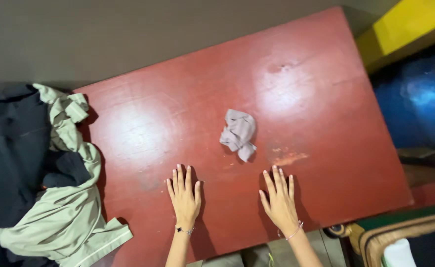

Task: The person wipes a white first-aid kit and a green Pepsodent toothpaste box with a cloth, then places both into an open suitcase. The person then folds a light green shirt on the table.

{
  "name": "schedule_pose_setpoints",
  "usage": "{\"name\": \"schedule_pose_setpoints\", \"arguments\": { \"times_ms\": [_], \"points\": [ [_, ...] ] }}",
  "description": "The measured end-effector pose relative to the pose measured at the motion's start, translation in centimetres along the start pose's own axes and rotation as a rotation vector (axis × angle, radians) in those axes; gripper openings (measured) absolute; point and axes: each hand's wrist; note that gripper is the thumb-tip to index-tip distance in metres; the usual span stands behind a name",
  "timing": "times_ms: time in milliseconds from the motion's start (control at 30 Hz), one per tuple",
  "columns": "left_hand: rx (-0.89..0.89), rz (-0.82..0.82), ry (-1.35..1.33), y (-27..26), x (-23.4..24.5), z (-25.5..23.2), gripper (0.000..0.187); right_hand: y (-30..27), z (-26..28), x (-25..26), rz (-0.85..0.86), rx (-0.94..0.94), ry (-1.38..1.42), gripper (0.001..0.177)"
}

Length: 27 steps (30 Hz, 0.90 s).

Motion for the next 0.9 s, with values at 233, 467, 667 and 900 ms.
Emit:
{"name": "schedule_pose_setpoints", "arguments": {
  "times_ms": [233, 467, 667, 900],
  "points": [
    [0.016, -0.02, -0.008, 1.4, 1.3, -0.3, 0.062, 6.0, 3.1, -0.8, -0.034, 0.093, -0.015, 0.069],
    [0.022, -0.083, -0.018, 1.5, 1.0, 0.2, 0.057, 9.8, 4.3, -1.0, 0.045, 0.282, -0.153, 0.058],
    [0.146, -0.073, -0.024, 5.0, -0.1, 0.8, 0.048, 13.6, 3.4, -0.8, 0.116, 0.462, -0.231, 0.06],
    [0.114, -0.077, 0.014, 9.6, 0.3, -2.1, 0.052, 20.8, -0.2, 1.9, 0.095, 0.389, -0.34, 0.056]
  ]
}}
Point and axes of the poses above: each hand's wrist, its own y-axis towards the middle knuckle, its own x-axis out of the back of the hand, z = x × y, and after that the axes turned 2 degrees about -y, right-handed
